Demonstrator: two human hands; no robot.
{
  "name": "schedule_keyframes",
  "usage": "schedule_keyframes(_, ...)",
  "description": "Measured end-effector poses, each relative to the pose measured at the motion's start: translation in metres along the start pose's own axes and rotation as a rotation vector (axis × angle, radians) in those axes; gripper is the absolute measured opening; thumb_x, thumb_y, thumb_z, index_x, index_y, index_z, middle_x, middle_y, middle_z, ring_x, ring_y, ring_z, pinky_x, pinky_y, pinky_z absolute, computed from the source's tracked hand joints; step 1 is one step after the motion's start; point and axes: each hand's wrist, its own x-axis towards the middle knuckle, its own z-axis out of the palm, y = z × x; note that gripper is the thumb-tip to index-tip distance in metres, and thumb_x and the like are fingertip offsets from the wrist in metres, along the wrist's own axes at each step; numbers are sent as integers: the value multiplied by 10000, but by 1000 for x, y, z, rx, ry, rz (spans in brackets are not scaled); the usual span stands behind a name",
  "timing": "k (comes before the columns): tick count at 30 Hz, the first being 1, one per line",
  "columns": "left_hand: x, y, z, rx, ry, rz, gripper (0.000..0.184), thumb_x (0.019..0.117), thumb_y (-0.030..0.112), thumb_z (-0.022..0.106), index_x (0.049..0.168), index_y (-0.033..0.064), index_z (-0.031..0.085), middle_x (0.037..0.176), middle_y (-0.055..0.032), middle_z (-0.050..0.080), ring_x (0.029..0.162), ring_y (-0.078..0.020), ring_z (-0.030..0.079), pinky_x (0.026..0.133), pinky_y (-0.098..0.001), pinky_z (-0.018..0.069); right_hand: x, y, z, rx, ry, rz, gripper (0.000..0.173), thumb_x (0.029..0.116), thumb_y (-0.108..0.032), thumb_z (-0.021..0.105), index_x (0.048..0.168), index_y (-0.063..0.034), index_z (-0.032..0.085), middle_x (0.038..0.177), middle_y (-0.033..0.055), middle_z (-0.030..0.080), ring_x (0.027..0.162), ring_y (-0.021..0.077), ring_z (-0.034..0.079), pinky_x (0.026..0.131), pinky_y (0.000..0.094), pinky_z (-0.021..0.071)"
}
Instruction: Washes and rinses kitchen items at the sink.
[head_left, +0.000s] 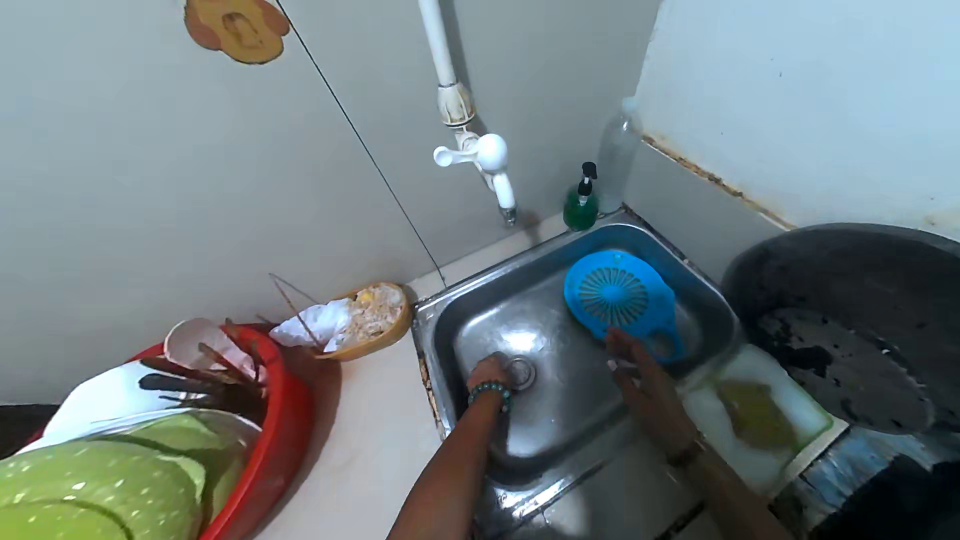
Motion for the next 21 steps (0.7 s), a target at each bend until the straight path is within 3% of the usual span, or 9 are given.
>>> schedule_keyframes(6,11,-1,-1,-27,-44,24,466,998,419,574,1349,118,637,1365,-158,636,1287,-329,598,1058,-570,471,20,16,33,-6,-310,234,431,1071,-154,479,1483,-26,491,1371,178,622,1223,248,631,1053,378,496)
schedule_keyframes(9,12,-3,-6,-91,-98,93,441,1035,367,539,1343,64,627,1360,-188,628,1300,-340,583,1092,-554,444,28,28,59,0,-457,403,424,1085,-170,483,1483,-23,483,1358,221,612,1191,296,640,1041,425,495)
schedule_keyframes(13,19,-11,5,-230,-137,110,446,1061,334,529,1348,1,604,1369,-218,611,1314,-338,569,1125,-513,423,33,35,82,-34,-556,452,421,1087,-188,496,1472,-18,494,1344,225,615,1156,295,647,1021,426,496)
schedule_keyframes(17,19,-21,9,-445,-130,127,390,1045,271,565,1291,-24,636,1265,-229,658,1200,-337,633,1071,-500,468,31,36,83,-52,-563,465,420,1085,-187,500,1474,-28,497,1341,223,618,1162,296,643,1020,426,493)
schedule_keyframes(21,-3,-34,-22,-741,-95,105,361,1054,256,584,1274,-29,617,1105,-175,682,911,-212,674,857,-374,550,26,36,75,-36,-545,454,419,1090,-191,491,1477,-30,498,1373,223,605,1204,316,631,1040,446,490)
